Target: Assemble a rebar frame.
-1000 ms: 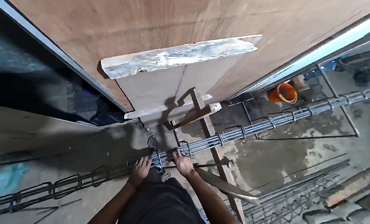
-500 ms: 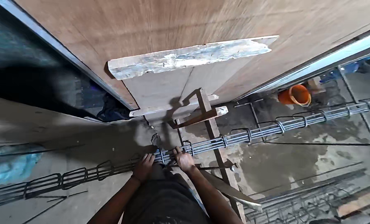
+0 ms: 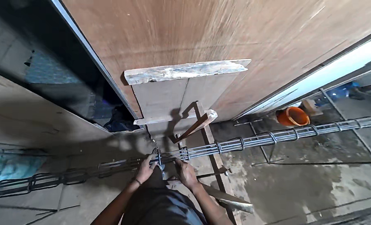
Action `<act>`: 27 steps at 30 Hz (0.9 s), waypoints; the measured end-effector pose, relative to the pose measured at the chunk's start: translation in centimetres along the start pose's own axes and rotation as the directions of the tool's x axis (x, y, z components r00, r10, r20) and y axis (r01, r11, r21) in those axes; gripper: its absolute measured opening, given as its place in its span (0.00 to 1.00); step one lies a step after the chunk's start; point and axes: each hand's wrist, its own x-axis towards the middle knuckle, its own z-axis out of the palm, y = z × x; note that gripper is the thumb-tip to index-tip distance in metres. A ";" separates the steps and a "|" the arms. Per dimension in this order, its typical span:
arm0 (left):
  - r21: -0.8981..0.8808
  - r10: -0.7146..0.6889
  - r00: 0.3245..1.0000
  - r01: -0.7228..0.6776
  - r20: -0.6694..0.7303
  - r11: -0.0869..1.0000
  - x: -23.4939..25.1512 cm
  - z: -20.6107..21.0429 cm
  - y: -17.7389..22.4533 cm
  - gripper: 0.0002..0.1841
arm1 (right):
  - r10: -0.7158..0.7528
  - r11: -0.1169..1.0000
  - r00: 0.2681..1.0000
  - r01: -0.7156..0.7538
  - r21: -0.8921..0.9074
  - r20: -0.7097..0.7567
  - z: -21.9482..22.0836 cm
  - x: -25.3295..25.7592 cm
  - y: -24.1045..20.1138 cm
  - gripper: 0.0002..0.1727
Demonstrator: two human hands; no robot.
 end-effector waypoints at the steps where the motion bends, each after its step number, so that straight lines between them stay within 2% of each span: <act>1: -0.228 -0.005 0.998 -0.010 -0.067 0.974 -0.7 0.1 0.9 0.22 | -0.007 0.999 1.000 0.007 0.035 0.005 -0.1 -0.9 -0.3 0.22; 3: -0.602 -0.077 0.986 -0.027 -0.148 0.798 -1.7 0.3 2.5 0.22 | -0.025 0.997 1.000 0.026 0.078 -0.015 0.3 -2.2 -0.6 0.22; 5: -0.788 -0.206 0.966 0.003 -0.158 0.615 -2.2 0.0 4.2 0.22 | -0.050 0.994 0.998 0.054 0.099 -0.039 0.7 -2.8 -0.6 0.22; 8: -0.890 -0.347 0.932 0.072 -0.100 0.450 -2.4 -0.6 5.3 0.16 | -0.107 0.992 0.994 0.107 0.070 -0.009 1.2 -3.0 -0.3 0.22; 12: -0.944 -0.499 0.866 0.131 -0.040 0.303 -1.6 -1.6 5.0 0.09 | -0.065 0.997 0.997 0.066 -0.046 0.030 0.9 -3.5 -1.6 0.23; 15: -0.971 -0.599 0.800 0.175 0.044 0.163 -0.2 -2.0 4.2 0.07 | -0.115 0.983 0.993 0.117 -0.143 0.022 0.9 -4.9 -3.9 0.31; 16: -0.968 -0.606 0.793 0.199 0.065 0.156 0.2 -2.1 4.0 0.07 | -0.094 0.980 0.995 0.100 -0.173 0.043 0.9 -5.2 -4.7 0.31; 18: -0.907 -0.552 0.824 0.324 0.129 0.271 1.1 -2.6 3.4 0.10 | -0.016 0.974 1.000 0.020 -0.226 0.022 0.6 -5.1 -5.9 0.29; 20: -0.724 -0.424 0.877 0.442 0.226 0.530 2.0 -3.5 1.7 0.16 | 0.075 0.947 0.997 -0.071 -0.314 -0.001 -0.5 -4.5 -6.7 0.28; 22: -0.409 -0.323 0.917 0.394 0.235 0.823 3.2 -4.2 -0.9 0.20 | 0.197 0.896 0.976 -0.141 -0.421 0.092 -1.9 -3.4 -7.5 0.28; 23: -0.267 -0.298 0.932 0.347 0.208 0.899 3.8 -4.5 -2.0 0.20 | 0.245 0.877 0.959 -0.158 -0.454 0.140 -2.3 -2.9 -7.9 0.28; 25: -0.114 -0.285 0.950 0.300 0.127 0.947 4.8 -4.8 -3.4 0.19 | 0.315 0.855 0.923 -0.175 -0.489 0.219 -2.8 -1.9 -8.8 0.27; 27: -0.051 -0.275 0.954 0.283 0.119 0.958 5.6 -5.1 -3.4 0.18 | 0.350 0.838 0.897 -0.170 -0.519 0.271 -3.3 -0.8 -9.8 0.24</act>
